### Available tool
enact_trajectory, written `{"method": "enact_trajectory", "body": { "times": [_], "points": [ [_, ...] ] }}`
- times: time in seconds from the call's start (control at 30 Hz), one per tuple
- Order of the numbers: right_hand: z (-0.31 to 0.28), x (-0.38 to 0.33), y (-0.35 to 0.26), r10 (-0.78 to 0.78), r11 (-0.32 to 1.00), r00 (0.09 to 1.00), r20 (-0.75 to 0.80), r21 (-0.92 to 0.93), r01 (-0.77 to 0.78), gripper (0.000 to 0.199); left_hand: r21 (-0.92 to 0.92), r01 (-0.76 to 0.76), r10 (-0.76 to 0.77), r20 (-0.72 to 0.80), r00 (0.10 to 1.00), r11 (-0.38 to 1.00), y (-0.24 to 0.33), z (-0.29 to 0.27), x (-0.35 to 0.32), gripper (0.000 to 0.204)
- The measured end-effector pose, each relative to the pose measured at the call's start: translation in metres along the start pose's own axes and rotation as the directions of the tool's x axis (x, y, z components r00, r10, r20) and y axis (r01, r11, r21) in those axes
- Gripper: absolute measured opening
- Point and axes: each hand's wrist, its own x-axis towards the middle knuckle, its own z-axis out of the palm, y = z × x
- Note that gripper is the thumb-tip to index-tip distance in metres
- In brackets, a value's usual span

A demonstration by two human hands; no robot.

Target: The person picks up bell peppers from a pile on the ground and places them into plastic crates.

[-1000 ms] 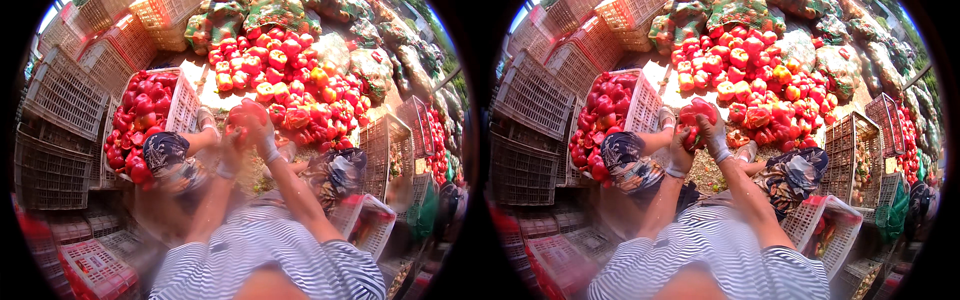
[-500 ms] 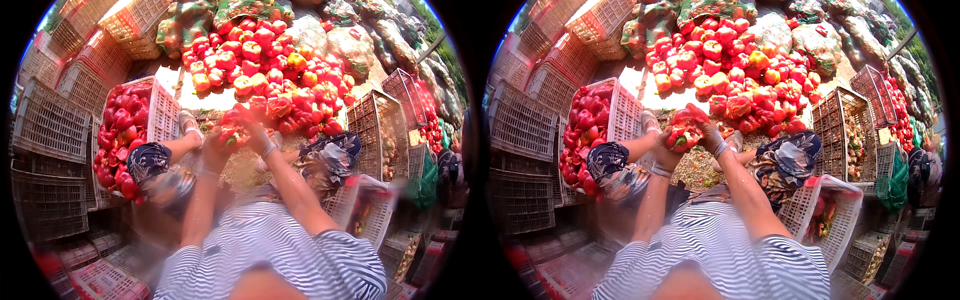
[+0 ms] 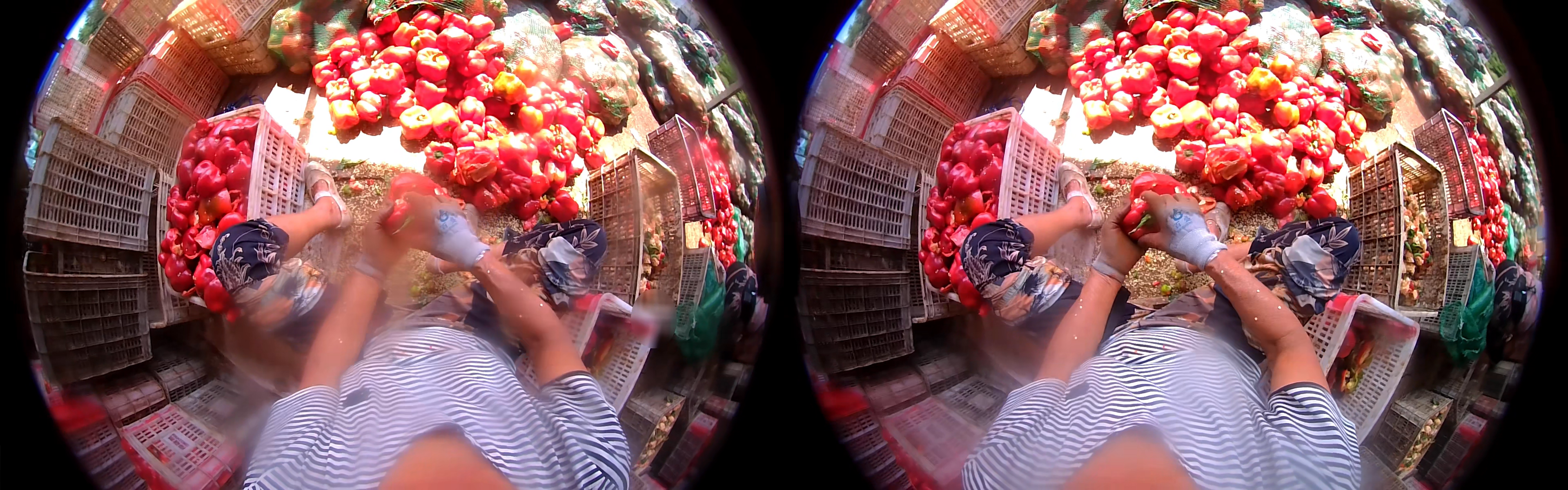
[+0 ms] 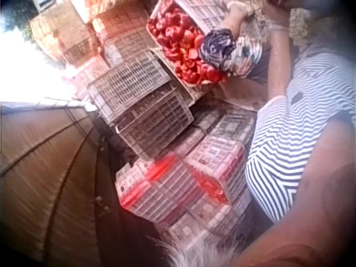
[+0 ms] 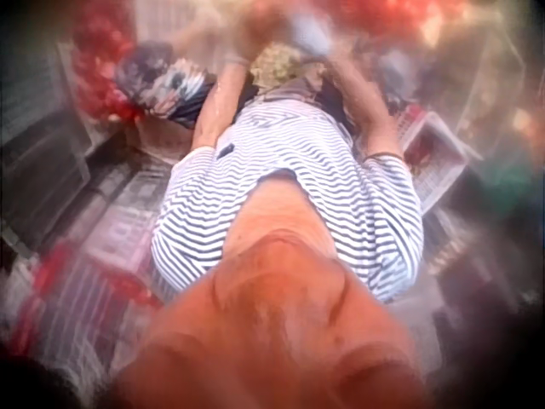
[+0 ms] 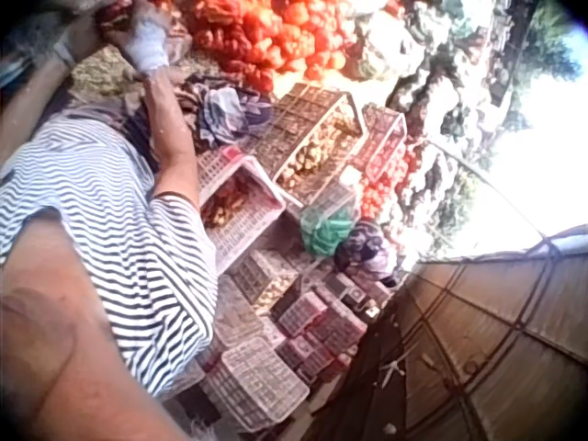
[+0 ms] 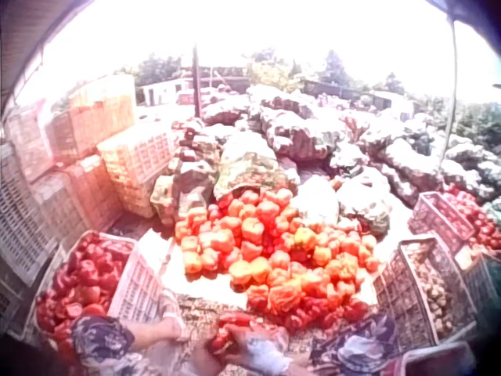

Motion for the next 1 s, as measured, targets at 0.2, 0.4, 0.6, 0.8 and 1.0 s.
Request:
{"method": "enact_trajectory", "body": {
  "times": [0.2, 0.4, 0.6, 0.8, 1.0],
  "points": [
    [0.024, 0.002, -0.007, 0.342, 0.733, 0.923, 0.179, 0.564, -0.381, 0.071, 0.144, -0.134, 0.14, -0.03, 0.99, 0.98, -0.007, 0.02, -0.008, 0.043],
    [0.015, 0.001, -0.019, 0.406, 0.706, 0.886, 0.225, 0.538, -0.46, 0.068, 0.232, -0.153, 0.209, -0.241, 0.948, 0.961, -0.014, 0.003, -0.005, 0.051],
    [0.014, 0.017, -0.007, 0.354, 0.85, 0.927, 0.12, 0.373, -0.373, 0.093, 0.249, 0.032, -0.009, -0.092, 0.996, 0.968, 0.013, 0.018, -0.015, 0.049],
    [0.01, 0.033, -0.025, 0.368, 0.709, 0.913, 0.178, 0.582, -0.399, 0.101, 0.275, -0.239, 0.265, -0.061, 0.962, 0.931, 0.005, 0.03, -0.029, 0.058],
    [0.033, 0.028, -0.027, 0.465, 0.659, 0.884, 0.037, 0.652, -0.374, 0.098, 0.485, -0.216, 0.227, 0.038, 0.973, 0.847, 0.002, 0.032, -0.039, 0.068]
  ]
}}
